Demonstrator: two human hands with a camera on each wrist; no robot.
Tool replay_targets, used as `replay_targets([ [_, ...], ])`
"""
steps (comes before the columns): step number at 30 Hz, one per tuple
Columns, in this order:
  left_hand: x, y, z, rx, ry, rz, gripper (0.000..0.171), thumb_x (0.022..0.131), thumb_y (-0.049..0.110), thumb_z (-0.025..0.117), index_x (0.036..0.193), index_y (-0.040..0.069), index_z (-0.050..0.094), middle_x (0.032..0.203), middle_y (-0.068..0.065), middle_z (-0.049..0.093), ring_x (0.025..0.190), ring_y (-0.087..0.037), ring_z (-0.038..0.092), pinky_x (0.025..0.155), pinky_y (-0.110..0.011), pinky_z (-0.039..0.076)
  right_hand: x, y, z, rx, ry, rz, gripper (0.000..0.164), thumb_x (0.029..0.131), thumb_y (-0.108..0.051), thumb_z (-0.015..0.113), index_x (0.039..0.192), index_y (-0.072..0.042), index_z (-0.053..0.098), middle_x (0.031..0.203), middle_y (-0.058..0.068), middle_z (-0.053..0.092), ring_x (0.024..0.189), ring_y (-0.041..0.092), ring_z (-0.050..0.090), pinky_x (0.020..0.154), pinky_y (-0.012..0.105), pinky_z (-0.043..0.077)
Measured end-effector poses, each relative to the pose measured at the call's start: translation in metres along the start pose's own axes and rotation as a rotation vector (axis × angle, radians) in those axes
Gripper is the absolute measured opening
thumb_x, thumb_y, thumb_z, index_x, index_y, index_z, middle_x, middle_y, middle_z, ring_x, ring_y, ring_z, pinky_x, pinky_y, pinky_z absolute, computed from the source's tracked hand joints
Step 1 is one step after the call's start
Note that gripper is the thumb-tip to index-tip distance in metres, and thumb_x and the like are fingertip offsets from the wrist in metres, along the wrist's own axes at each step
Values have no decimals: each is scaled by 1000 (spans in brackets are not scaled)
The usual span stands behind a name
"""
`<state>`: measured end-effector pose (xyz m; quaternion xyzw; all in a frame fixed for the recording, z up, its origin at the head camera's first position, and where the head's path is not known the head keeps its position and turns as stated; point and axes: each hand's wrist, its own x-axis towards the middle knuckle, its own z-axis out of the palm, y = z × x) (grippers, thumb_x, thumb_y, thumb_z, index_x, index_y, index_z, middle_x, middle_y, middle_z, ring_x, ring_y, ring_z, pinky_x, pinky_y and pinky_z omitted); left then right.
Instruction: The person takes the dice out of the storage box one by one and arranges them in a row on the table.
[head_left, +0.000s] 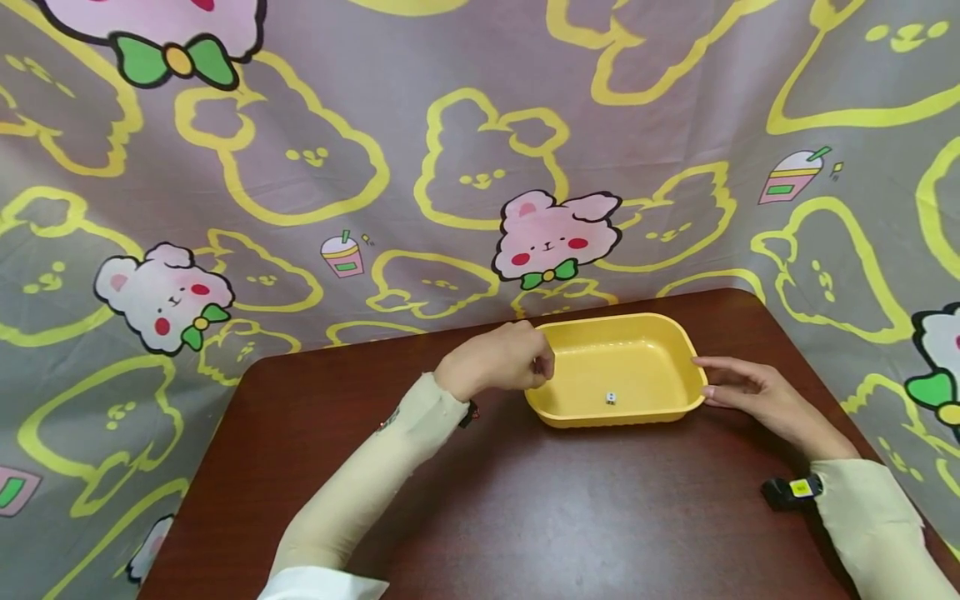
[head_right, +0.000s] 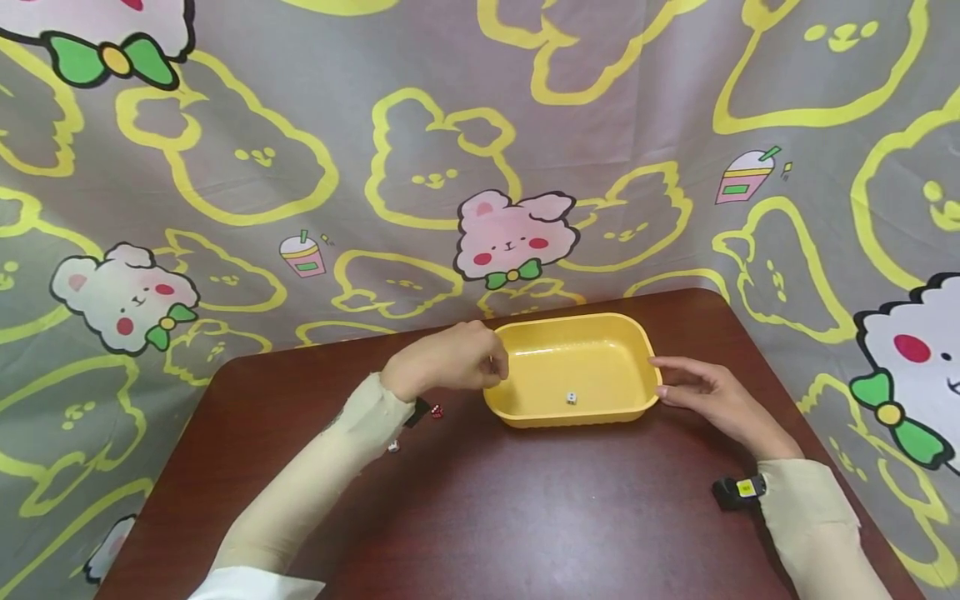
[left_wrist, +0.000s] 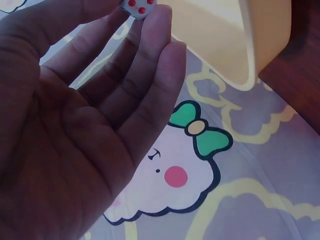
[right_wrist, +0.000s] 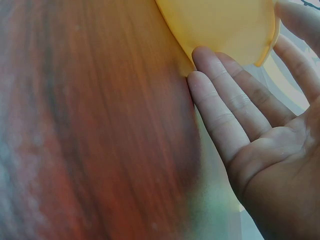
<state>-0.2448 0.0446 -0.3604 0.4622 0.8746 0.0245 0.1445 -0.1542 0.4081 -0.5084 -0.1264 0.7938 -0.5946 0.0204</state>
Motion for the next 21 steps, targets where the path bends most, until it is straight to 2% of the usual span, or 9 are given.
replay_targets([
  [11, -28, -9, 0, -21, 81, 7, 10, 84, 16, 65, 80, 21, 72, 71, 11, 61, 66, -4, 54, 66, -19, 47, 2, 2, -2, -18, -18, 3, 50, 92, -6, 63, 137, 6, 47, 122, -23, 60, 95, 3, 70, 75, 30, 58],
  [21, -41, -15, 3, 2, 116, -13, 11, 82, 15, 66, 81, 23, 75, 71, 16, 64, 64, -1, 57, 65, -17, 49, 0, 0, -1, 2, -25, -3, 49, 92, -5, 62, 138, 7, 46, 123, -21, 60, 97, 3, 70, 76, 29, 58],
])
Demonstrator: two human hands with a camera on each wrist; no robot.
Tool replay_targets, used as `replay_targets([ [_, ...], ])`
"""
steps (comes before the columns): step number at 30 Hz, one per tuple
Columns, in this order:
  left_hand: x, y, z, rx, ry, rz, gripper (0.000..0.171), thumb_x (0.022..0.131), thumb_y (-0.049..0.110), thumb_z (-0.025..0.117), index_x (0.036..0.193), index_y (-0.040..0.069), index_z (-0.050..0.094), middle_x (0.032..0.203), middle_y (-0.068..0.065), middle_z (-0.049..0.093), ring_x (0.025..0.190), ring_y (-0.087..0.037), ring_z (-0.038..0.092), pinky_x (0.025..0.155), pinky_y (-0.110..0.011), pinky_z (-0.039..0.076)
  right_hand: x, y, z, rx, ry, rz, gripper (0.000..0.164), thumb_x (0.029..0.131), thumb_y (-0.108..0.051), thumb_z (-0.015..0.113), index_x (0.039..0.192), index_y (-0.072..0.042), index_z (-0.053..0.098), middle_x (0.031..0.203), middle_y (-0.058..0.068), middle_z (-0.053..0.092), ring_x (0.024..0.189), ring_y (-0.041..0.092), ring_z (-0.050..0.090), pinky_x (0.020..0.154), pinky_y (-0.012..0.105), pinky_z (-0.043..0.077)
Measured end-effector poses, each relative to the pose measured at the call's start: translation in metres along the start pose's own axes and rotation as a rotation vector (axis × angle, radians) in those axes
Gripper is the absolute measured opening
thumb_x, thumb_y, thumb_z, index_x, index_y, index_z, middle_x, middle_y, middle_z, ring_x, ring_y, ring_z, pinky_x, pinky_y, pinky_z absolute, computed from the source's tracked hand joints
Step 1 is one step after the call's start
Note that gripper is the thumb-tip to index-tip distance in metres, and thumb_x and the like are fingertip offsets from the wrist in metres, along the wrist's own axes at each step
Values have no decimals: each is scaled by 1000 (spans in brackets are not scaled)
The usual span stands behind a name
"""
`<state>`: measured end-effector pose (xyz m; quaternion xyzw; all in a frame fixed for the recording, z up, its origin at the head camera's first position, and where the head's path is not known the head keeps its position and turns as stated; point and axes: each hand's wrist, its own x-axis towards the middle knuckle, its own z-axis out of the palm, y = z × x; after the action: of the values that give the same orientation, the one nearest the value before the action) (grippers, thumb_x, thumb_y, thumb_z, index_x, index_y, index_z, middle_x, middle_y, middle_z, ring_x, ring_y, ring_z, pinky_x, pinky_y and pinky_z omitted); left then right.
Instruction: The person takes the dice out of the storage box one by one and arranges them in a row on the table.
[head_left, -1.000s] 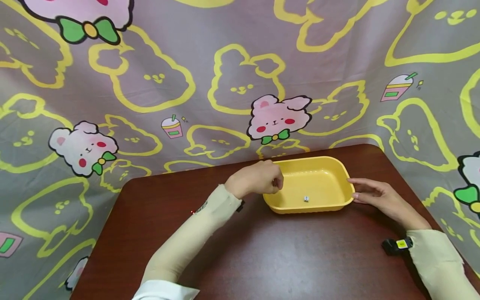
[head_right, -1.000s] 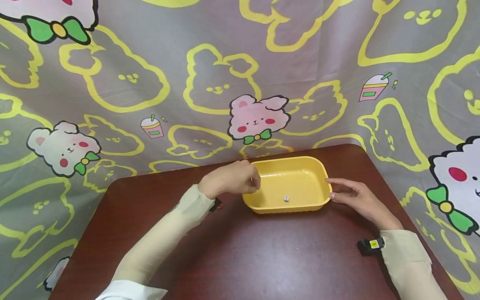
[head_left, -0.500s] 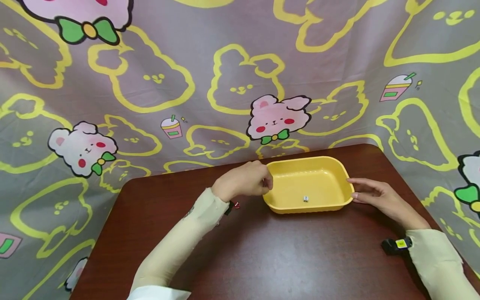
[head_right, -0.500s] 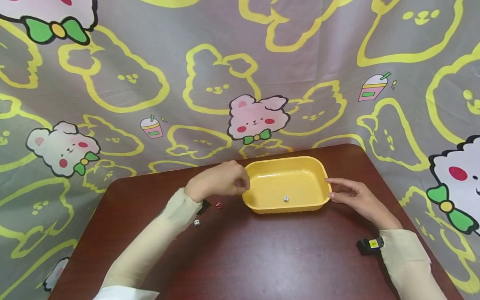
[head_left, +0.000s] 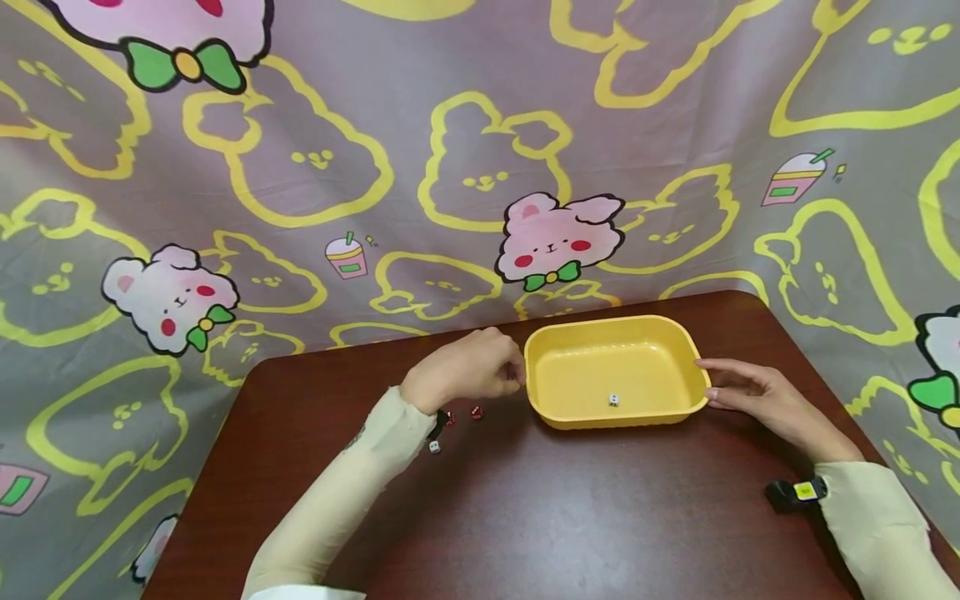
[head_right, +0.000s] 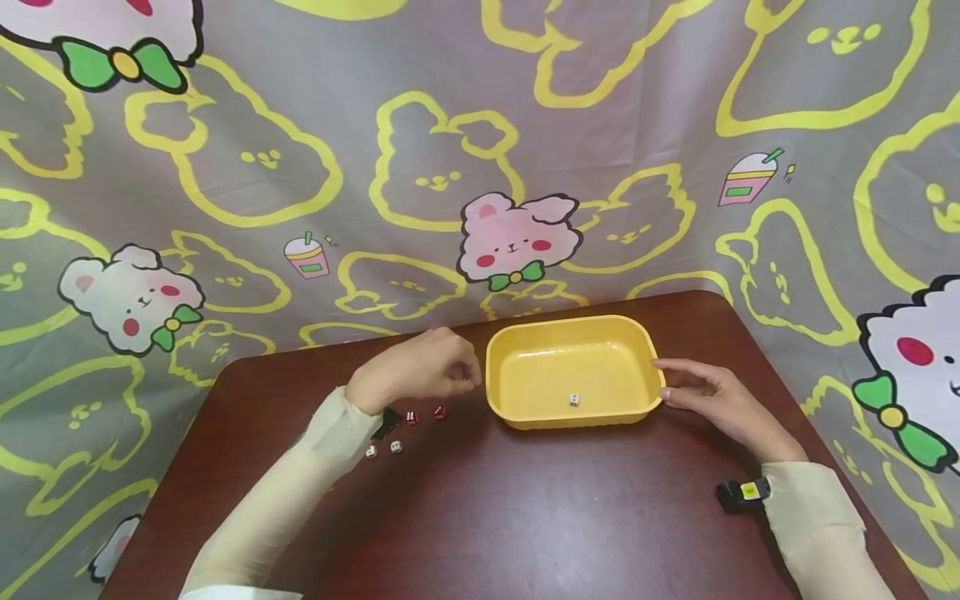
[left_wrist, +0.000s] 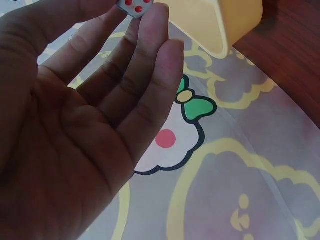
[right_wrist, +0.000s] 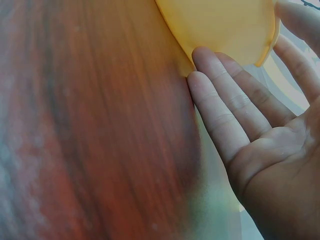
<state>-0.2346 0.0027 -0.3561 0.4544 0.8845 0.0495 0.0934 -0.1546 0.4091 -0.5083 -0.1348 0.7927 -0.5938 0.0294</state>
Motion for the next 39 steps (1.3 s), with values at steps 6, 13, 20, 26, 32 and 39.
replay_targets([
  [6, -9, -4, 2, -2, 8, -8, 13, 82, 14, 66, 81, 24, 74, 73, 16, 65, 66, -1, 57, 66, -18, 49, 1, 1, 0, -1, 9, -7, 50, 91, -4, 62, 137, 7, 46, 123, -20, 61, 96, 4, 70, 75, 30, 58],
  [13, -19, -11, 8, -52, -8, -41, 11, 82, 14, 67, 87, 19, 76, 78, 13, 67, 66, -2, 58, 66, -19, 50, 2, 2, 0, -3, 2, -2, 50, 92, -5, 62, 137, 7, 46, 123, -21, 61, 97, 4, 70, 76, 30, 58],
  [20, -26, -17, 14, -45, -24, -65, 11, 81, 15, 68, 88, 19, 76, 78, 14, 66, 67, -3, 58, 66, -19, 49, 2, 1, 0, 2, -3, 4, 50, 92, -5, 62, 138, 7, 45, 123, -20, 61, 97, 4, 70, 76, 29, 59],
  [26, -38, -21, 19, -73, -46, -113, 7, 83, 16, 69, 87, 20, 74, 77, 14, 66, 67, -3, 58, 65, -19, 50, 3, 1, 2, -2, -3, 9, 50, 92, -6, 62, 138, 6, 46, 123, -21, 60, 97, 4, 70, 76, 29, 58],
  [32, -48, -25, 26, -76, -24, -119, 10, 80, 14, 69, 86, 19, 75, 76, 14, 64, 67, -3, 58, 64, -20, 49, 3, 0, 1, -16, 8, 9, 50, 92, -6, 63, 137, 6, 47, 122, -23, 60, 95, 3, 70, 75, 29, 58],
  [39, -56, -27, 39, -68, -24, -116, 10, 79, 13, 70, 83, 21, 74, 75, 13, 65, 67, -4, 57, 62, -20, 48, 1, -1, 2, -8, 0, 25, 50, 92, -6, 63, 138, 5, 46, 122, -23, 61, 96, 3, 70, 75, 29, 58],
])
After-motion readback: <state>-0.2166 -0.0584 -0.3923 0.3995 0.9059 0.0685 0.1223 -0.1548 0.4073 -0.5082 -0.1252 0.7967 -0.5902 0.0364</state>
